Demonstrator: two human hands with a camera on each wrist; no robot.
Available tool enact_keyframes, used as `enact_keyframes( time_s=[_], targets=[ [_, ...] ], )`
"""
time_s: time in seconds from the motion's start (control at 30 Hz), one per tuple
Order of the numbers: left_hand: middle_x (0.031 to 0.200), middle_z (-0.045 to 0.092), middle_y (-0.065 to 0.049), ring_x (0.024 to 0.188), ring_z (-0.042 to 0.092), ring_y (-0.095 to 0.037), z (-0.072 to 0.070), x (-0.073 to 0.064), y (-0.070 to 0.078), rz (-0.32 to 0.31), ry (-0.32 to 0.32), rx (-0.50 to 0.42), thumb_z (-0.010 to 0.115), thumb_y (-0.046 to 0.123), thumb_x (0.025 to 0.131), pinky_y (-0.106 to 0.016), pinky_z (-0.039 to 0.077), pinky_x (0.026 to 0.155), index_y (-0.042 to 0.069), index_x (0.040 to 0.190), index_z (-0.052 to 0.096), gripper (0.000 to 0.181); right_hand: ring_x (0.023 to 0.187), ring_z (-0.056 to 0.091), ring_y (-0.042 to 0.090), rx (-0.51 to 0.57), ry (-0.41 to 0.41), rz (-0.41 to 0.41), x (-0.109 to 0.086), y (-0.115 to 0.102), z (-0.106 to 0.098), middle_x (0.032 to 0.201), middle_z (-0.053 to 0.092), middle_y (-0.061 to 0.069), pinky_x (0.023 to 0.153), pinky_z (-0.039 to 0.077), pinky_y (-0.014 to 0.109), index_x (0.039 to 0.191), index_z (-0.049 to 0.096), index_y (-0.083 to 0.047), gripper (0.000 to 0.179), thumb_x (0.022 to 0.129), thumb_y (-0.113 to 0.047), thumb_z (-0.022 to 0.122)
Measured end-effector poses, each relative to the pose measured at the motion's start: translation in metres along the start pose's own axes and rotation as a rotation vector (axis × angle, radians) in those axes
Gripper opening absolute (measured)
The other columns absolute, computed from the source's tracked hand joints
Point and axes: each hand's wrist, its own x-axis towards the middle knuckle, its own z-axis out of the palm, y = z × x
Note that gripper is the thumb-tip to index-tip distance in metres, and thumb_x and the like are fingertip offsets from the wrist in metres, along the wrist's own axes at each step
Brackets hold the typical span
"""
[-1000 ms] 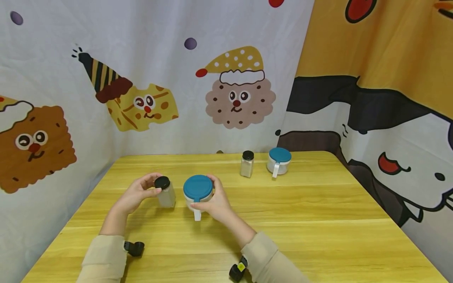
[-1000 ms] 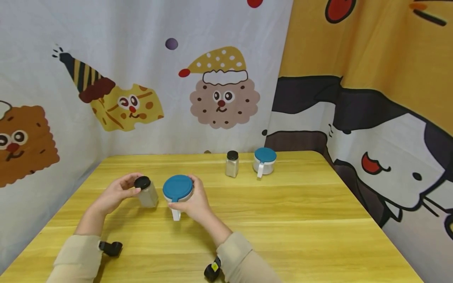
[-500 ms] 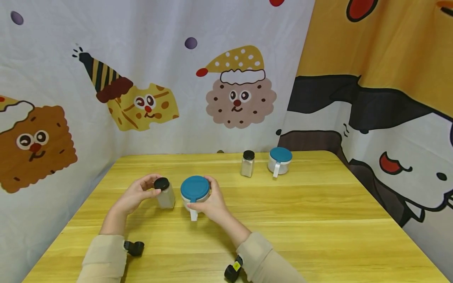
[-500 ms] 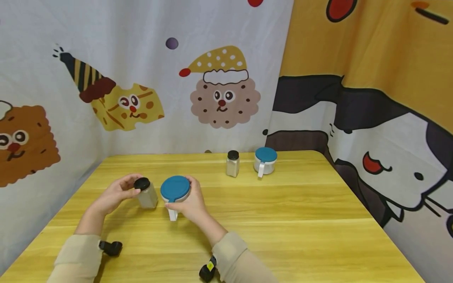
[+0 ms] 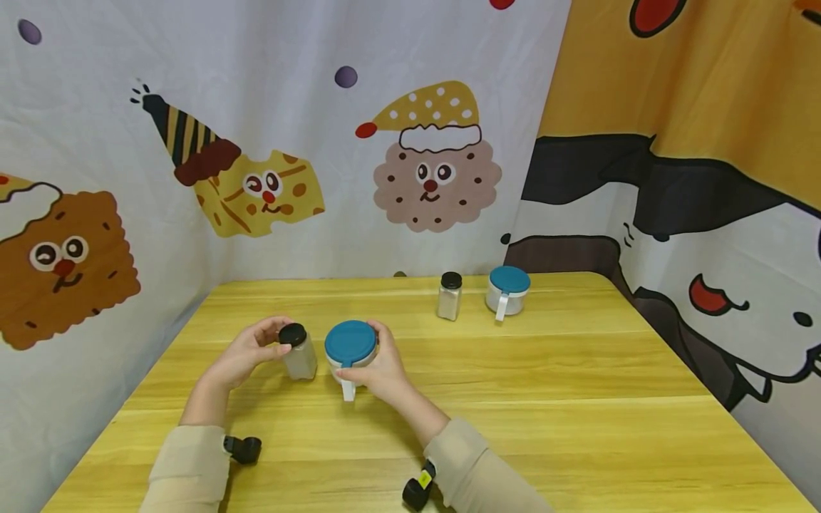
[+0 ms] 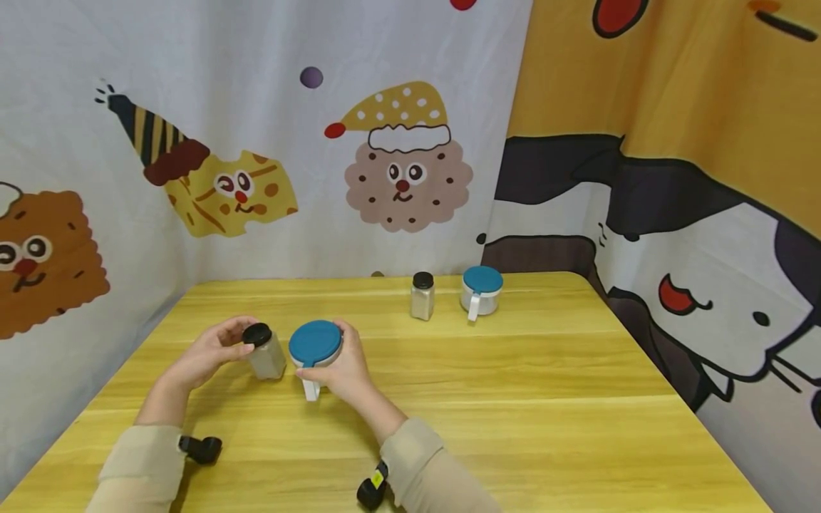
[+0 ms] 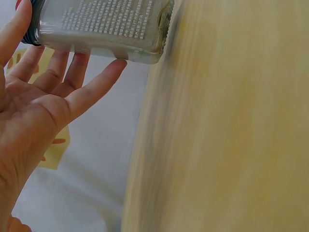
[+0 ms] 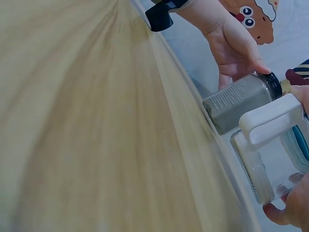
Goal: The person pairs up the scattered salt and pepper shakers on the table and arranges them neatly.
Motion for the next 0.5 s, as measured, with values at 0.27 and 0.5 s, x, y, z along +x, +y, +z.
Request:
enact_keyframes(
  time_s=[0.27,0.5],
  targets=[
    [0.111,0.06,-0.004,0.102,0.056,-0.015,-0.0023,-0.001,-0.0017,-0.003,0.001,0.004,0.065,0.005,0.091,-0.029,0.049,0.079,-0.005,0.128,0.046,0.043,0.122,0.045,0.028,0.012,0.005,0.004,0.002,0.0019,0.0032,0.136,0.044,0.008,0.101,0.034,0.052,0.144,0.032,-0.017,0.101,0.063,-0.016,0.091],
    [0.112,0.059,-0.005,0.101,0.055,-0.017,-0.0039,-0.0017,-0.0033,-0.015,-0.004,-0.001,0.066,0.005,0.09,-0.03,0.049,0.078,-0.006,0.129,0.046,0.044,0.122,0.045,0.028,0.004,0.007,0.003,0.0025,0.0026,0.0056,0.136,0.044,0.008,0.1,0.035,0.051,0.142,0.034,-0.016,0.099,0.062,-0.014,0.091]
  ],
)
